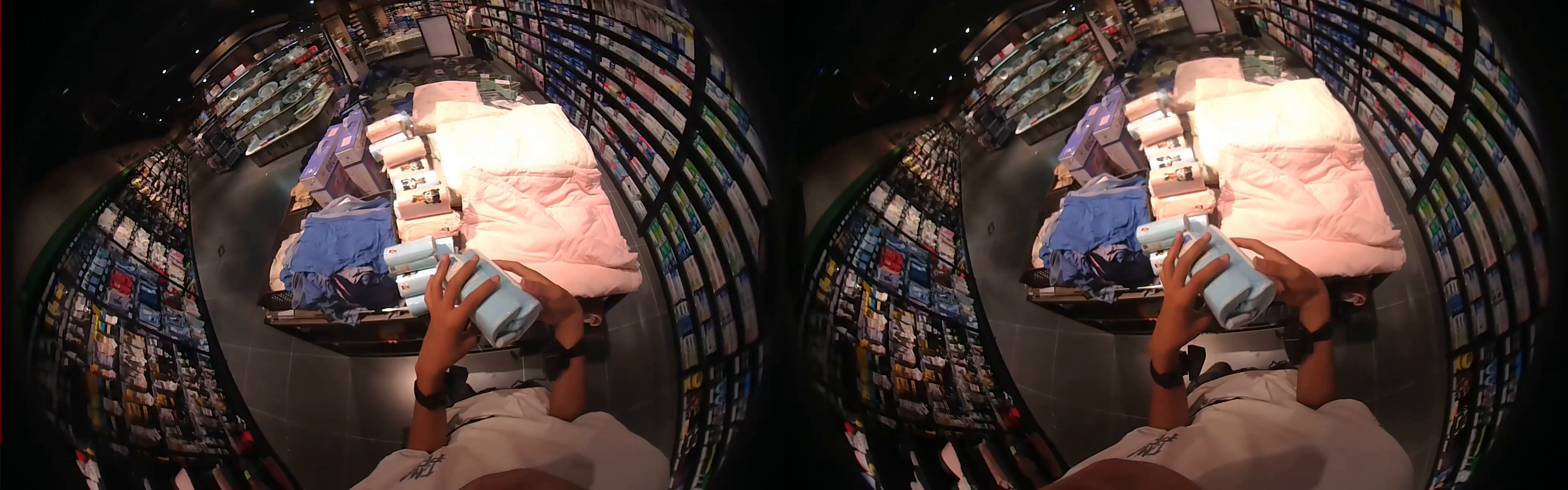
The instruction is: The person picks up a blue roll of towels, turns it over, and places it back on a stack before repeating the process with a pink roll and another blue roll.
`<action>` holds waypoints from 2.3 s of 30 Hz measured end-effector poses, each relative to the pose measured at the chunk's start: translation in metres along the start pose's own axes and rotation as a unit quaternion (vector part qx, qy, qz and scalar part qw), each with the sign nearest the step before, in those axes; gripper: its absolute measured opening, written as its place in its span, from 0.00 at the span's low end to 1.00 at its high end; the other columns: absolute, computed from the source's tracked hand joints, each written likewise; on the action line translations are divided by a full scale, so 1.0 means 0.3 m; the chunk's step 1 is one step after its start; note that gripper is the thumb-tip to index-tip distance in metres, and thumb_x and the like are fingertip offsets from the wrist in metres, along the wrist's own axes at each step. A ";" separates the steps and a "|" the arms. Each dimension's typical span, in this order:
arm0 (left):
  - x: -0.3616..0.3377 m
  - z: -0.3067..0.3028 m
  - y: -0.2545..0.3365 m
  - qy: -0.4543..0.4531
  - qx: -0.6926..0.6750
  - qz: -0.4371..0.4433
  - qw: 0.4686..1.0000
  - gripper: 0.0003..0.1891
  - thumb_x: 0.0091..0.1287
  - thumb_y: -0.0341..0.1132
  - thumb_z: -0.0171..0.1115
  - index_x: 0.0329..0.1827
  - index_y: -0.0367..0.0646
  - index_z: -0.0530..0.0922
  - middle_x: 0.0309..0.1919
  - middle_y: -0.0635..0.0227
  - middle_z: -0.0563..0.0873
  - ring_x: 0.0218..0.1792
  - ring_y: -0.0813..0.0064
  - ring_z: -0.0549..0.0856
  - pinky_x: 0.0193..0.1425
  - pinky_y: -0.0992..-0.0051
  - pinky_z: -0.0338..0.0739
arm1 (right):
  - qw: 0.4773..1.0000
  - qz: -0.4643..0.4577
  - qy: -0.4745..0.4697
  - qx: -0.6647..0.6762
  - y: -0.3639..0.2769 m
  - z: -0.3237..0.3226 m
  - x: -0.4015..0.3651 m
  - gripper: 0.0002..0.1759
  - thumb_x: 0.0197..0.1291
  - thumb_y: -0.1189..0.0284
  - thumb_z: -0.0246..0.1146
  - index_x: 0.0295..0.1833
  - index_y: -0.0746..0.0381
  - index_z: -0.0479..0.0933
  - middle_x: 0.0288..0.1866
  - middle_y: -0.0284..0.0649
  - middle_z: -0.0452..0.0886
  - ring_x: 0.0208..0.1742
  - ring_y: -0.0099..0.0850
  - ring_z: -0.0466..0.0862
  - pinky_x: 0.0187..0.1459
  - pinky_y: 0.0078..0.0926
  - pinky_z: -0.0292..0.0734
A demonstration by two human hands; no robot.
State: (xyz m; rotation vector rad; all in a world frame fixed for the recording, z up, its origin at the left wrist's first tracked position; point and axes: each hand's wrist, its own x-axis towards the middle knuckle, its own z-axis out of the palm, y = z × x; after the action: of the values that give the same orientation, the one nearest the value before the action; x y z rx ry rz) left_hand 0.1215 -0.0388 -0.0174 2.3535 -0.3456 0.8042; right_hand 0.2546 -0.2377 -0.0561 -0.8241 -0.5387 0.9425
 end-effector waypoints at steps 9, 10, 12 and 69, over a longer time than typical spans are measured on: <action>-0.029 0.004 -0.042 0.105 -0.204 -0.195 0.954 0.44 0.61 0.25 0.74 0.83 0.40 0.64 0.76 0.43 0.71 0.79 0.53 0.71 0.78 0.53 0.69 | 0.998 -0.034 -0.037 -0.043 -0.003 0.040 0.011 0.58 0.50 0.72 0.77 0.84 0.68 0.55 0.69 0.47 0.76 0.53 0.25 0.82 0.50 0.20 0.79; -0.052 0.009 -0.092 0.074 -0.249 -0.214 0.942 0.40 0.63 0.24 0.72 0.81 0.39 0.67 0.71 0.45 0.78 0.74 0.55 0.77 0.74 0.57 0.75 | 0.996 -0.049 -0.027 -0.065 -0.002 0.067 0.009 0.59 0.47 0.74 0.77 0.85 0.68 0.54 0.72 0.48 0.75 0.60 0.29 0.83 0.58 0.25 0.81; -0.113 0.046 -0.151 0.065 -0.290 -0.239 0.924 0.25 0.68 0.19 0.65 0.70 0.34 0.78 0.48 0.56 0.94 0.54 0.64 0.93 0.59 0.69 0.86 | 0.994 -0.064 -0.005 -0.089 0.002 0.101 0.013 0.62 0.44 0.77 0.78 0.85 0.68 0.53 0.75 0.49 0.72 0.72 0.36 0.76 0.69 0.33 0.74; -0.252 -0.531 -0.204 0.007 -0.619 -0.363 0.697 0.36 0.75 0.51 0.63 0.79 0.48 0.58 0.66 0.57 0.73 0.66 0.61 0.77 0.66 0.61 0.80 | 0.836 -0.414 0.185 -0.309 0.244 0.712 0.156 0.33 0.64 0.46 0.63 0.61 0.63 0.79 0.73 0.53 0.70 0.72 0.42 0.71 0.74 0.41 0.62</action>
State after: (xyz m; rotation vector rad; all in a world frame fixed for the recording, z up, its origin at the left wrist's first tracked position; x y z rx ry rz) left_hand 0.0148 0.1125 0.0055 0.9886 0.0957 0.0515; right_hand 0.0886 -0.0929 0.0124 -1.1671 -0.7772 -0.2276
